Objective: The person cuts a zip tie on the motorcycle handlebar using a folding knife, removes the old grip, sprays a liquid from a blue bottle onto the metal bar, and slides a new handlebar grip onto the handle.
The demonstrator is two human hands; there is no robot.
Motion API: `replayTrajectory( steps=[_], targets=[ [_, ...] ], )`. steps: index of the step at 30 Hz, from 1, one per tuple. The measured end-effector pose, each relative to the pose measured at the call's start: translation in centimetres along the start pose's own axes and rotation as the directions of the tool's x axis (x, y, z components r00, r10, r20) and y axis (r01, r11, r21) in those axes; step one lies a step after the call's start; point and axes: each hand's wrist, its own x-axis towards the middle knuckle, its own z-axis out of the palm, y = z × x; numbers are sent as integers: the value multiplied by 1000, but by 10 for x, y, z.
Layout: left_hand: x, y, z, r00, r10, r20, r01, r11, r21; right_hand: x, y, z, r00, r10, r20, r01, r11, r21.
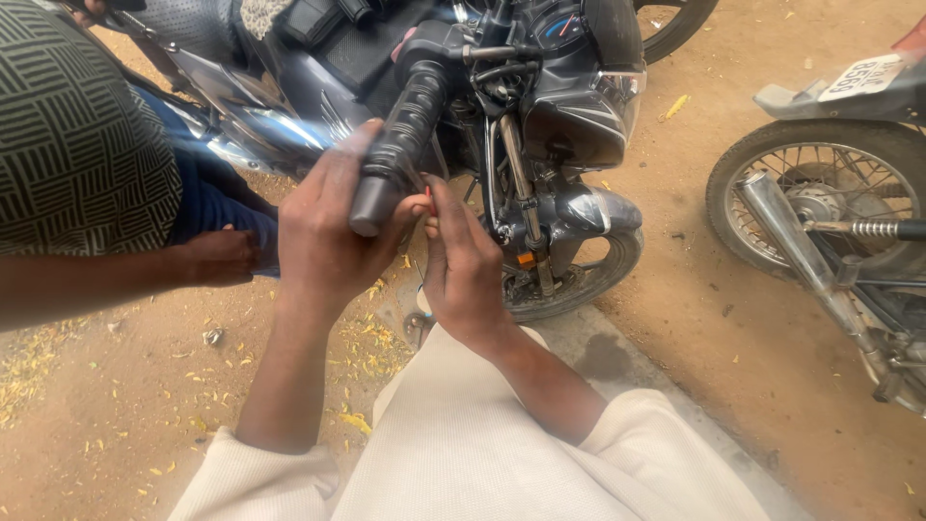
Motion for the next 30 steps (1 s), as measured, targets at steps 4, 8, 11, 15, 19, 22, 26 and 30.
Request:
replayTrajectory(
  steps=[4, 8, 11, 15, 19, 22, 26, 30],
  targets=[
    [0, -7, 0, 998, 54, 25, -55, 998, 44, 2, -4, -3, 1000, 22, 18, -20, 996, -87],
    [3, -13, -1, 996, 81, 46, -83, 995, 62, 0, -8, -9, 1000, -13, 11, 15, 988, -156],
    [3, -14, -1, 995, 92, 48, -94, 994, 52, 4, -8, -11, 999, -52, 13, 53, 970, -238],
    [-6, -14, -6, 997, 71, 18, -72, 996, 59, 7, -15, -18, 994, -106, 0, 102, 961, -255],
    [-19, -20, -11, 1000, -18, 9, 20, 982, -190, 13, -29, -44, 925, 361, 117, -359, 932, -39],
    [-33, -26, 1, 979, -158, 126, 195, 901, -388, 32, -34, -68, 885, 449, 121, -459, 886, 70],
    [-47, -35, 32, 929, -266, 257, 357, 463, -811, 70, -34, -90, 843, 524, 123, -525, 851, -24],
    [-36, -39, 63, 799, -416, 433, 482, 15, -876, 102, -31, -97, 792, 559, 247, -545, 829, -129]
  ],
)
